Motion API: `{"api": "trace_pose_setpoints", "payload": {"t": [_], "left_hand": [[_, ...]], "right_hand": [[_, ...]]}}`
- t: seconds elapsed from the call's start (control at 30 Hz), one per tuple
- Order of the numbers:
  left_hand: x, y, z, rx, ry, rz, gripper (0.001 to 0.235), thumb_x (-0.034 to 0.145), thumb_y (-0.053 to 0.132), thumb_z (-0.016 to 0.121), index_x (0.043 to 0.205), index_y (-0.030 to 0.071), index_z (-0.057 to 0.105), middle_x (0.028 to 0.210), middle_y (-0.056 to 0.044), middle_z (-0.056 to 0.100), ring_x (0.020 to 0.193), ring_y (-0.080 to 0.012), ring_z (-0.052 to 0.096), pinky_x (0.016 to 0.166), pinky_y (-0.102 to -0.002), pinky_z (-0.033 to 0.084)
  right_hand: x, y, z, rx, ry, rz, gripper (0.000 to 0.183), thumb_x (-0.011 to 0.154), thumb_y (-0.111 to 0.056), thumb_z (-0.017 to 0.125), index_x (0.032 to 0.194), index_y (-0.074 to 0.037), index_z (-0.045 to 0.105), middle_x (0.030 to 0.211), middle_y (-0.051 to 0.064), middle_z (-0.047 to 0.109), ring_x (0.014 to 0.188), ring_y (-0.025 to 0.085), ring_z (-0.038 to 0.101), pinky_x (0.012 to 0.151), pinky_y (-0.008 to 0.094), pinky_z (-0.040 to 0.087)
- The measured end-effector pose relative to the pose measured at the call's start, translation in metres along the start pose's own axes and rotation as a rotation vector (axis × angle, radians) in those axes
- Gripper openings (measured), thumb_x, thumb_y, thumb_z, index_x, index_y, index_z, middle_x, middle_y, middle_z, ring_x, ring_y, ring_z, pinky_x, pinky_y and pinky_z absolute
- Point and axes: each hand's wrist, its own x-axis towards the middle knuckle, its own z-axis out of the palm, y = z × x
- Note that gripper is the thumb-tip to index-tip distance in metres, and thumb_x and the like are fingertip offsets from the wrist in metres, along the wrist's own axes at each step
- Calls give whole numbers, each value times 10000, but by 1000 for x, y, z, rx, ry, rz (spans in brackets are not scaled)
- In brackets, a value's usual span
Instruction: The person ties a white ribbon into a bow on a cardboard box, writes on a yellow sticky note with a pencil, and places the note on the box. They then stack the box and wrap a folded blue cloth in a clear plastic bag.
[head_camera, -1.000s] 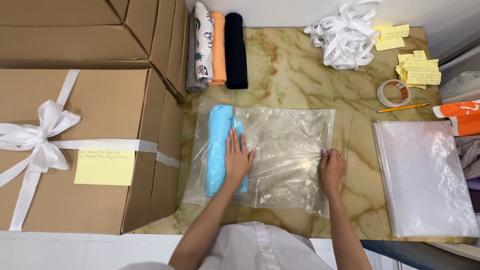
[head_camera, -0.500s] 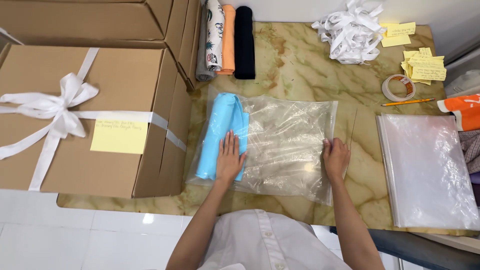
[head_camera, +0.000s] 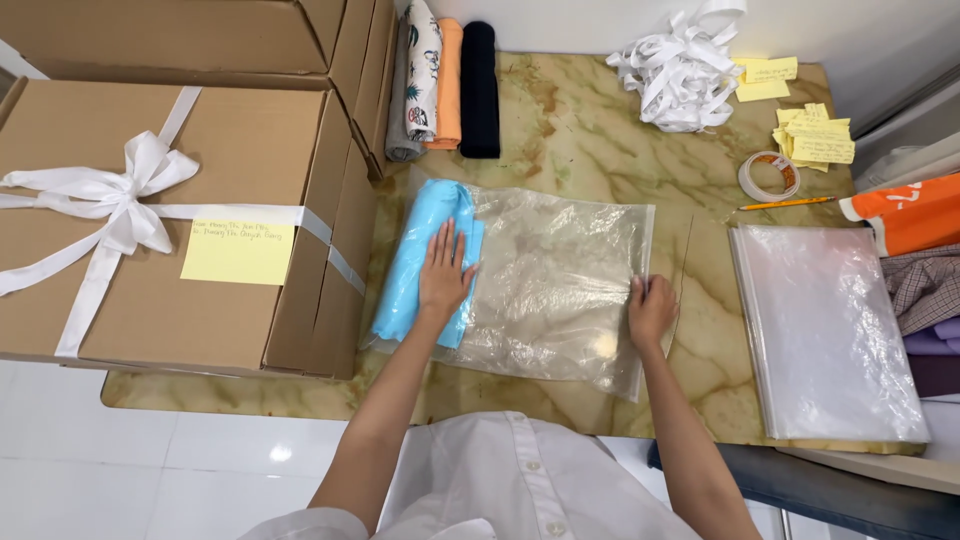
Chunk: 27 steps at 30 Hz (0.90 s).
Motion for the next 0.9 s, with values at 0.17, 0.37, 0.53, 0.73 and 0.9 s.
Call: {"api": "trace_pose_setpoints", "payload": {"t": [0.17,0.37,0.53,0.73,0.9], "left_hand": [[36,13,27,-175,-161,-14,895,1005,691,57,1609,41,167,1699,-194,32,1584,-307,-18,1288,-421,-123],[38,37,35,-650,-101,23,689,1035,563,403,1556,116,352,1634,-167,275,1507,-344,286,1232,-502,242],[-14,94,-19,-1238,-98,-46,355,1016,439,599,1267,205,687,1152,-8,658,1060,-191,688,846,-324,571],[-76,108,-107,-1001,-149,581,1150,680,657,776,1611,222,263,1602,-166,315,1477,-413,319,1171,-628,280],[-76,90,4,-520,-70,593,893,870,154,741,1611,242,251,1674,-102,229,1525,-327,271,1185,-608,282]], "right_hand": [[23,33,15,240,-134,136,281,1045,-406,648,1028,-126,633,946,81,658,969,315,622,867,513,450],[9,25,-64,298,-774,377,400,853,-463,734,1009,-96,768,883,126,737,863,264,655,711,370,455],[-9,-34,-115,670,-816,448,376,864,-248,726,1077,56,665,649,-16,540,522,73,461,441,204,298],[5,-70,-109,992,-565,515,273,913,-199,714,1121,-36,646,584,5,570,321,40,469,299,135,301],[20,-8,-93,863,-523,559,386,910,-305,780,1207,-90,661,797,83,729,561,135,684,453,270,541]]}}
